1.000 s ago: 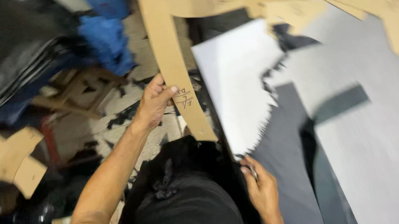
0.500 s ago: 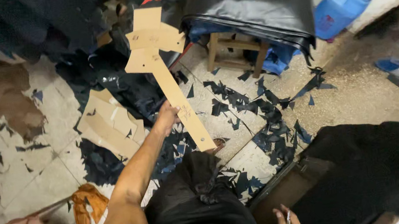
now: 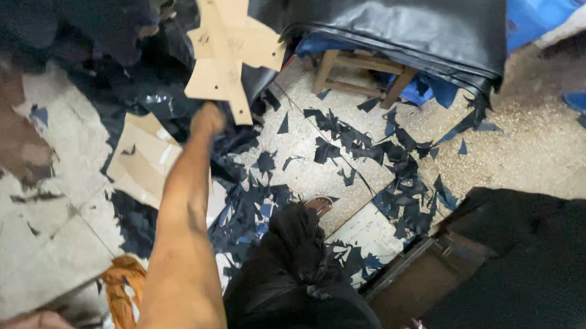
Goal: The person uses a rotary cutter and cardboard templates to cut shapes from a large piece of black fabric on a white table. They repeatedly position templates, cut along the edges, remove the cut pieces, and discard the excess fabric.
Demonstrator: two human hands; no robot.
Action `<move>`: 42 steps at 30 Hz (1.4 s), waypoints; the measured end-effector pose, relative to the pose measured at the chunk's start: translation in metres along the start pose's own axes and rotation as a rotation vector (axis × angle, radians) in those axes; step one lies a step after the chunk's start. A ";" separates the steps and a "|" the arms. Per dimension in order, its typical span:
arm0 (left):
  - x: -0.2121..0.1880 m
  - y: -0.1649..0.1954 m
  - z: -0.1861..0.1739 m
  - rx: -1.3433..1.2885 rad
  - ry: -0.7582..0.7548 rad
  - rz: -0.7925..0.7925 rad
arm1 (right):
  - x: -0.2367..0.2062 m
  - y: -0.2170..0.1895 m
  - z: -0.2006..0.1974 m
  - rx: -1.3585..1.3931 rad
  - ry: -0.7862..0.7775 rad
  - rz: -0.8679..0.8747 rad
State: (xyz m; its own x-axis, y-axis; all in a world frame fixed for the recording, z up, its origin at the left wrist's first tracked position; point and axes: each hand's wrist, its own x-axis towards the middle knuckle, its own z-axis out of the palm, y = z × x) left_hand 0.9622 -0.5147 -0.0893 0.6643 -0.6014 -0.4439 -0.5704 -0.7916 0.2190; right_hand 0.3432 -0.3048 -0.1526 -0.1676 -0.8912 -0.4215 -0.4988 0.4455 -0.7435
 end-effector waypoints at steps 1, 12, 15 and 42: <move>-0.014 0.003 0.021 0.079 -0.167 0.087 | -0.008 0.002 0.003 -0.003 0.025 0.034; -0.270 0.125 0.253 0.519 -0.842 1.160 | -0.162 0.104 -0.009 -0.050 0.461 -0.002; -0.315 0.156 0.275 0.603 -0.657 1.243 | -0.200 0.139 -0.017 0.041 0.557 -0.048; -0.852 0.362 0.460 0.375 -0.904 3.142 | -0.381 0.202 -0.192 -0.118 1.276 0.815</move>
State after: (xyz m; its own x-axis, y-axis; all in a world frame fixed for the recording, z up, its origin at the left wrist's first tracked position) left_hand -0.0327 -0.2391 -0.0320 -0.6075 0.7601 0.2305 0.7920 0.5575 0.2488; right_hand 0.1431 0.1079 -0.0424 -0.9933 0.0843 0.0796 0.0377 0.8842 -0.4657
